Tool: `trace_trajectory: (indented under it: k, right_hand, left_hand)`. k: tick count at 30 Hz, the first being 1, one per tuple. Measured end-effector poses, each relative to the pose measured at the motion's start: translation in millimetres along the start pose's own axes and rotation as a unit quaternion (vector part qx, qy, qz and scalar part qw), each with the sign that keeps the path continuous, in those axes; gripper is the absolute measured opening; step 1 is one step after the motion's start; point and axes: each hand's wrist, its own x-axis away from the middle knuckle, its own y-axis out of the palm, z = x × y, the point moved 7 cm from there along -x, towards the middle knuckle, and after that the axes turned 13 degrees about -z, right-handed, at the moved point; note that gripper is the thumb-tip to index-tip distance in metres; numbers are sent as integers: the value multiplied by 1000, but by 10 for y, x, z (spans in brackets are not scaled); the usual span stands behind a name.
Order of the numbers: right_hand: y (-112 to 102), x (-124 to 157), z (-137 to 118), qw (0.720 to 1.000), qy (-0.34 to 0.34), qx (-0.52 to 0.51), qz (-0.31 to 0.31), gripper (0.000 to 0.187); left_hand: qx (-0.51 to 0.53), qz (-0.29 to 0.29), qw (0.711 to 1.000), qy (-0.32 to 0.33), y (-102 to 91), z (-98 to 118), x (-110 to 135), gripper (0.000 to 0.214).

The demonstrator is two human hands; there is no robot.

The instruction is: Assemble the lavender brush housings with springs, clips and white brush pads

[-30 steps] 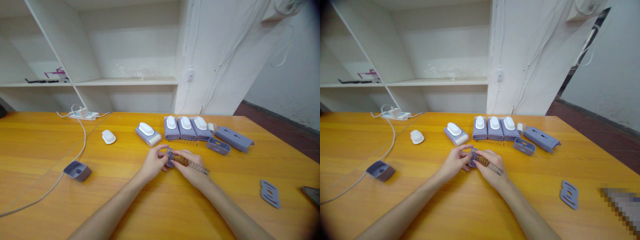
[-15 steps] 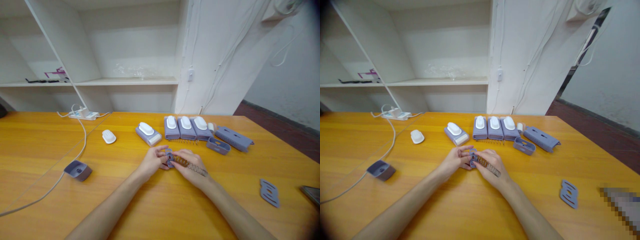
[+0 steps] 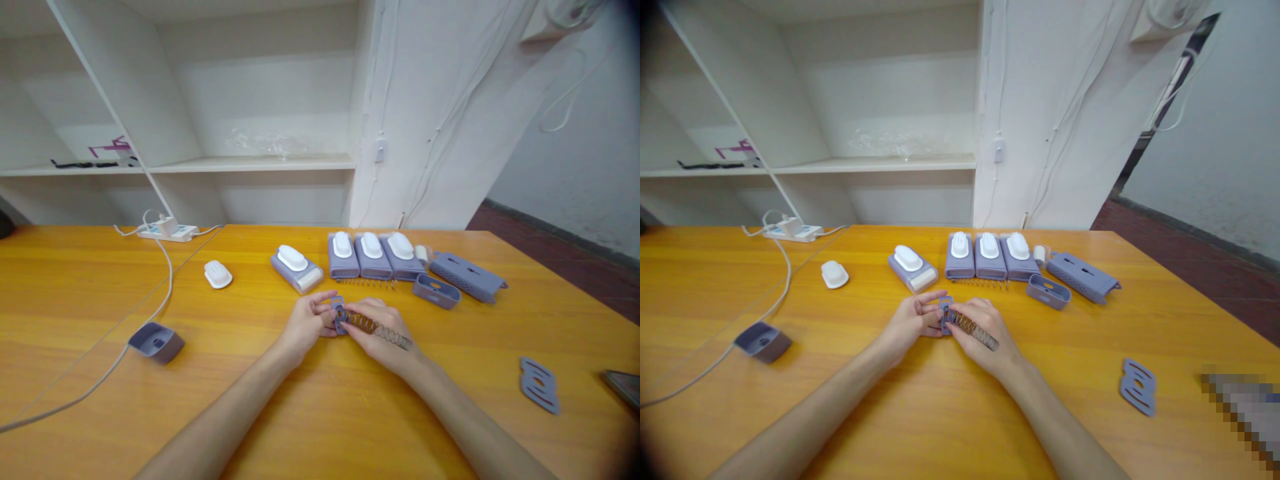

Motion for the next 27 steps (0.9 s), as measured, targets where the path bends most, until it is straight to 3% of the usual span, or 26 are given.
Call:
trace_trajectory:
  k: [19,27]
  right_hand:
    - [22,-8,3,999,-11,-21,-47,32]
    - [-4,-13,30,997,72,-29,17,23]
  left_hand:
    - [47,18,999,19,39,18,11,57]
    - [23,9,999,-28,-6,-31,18,54]
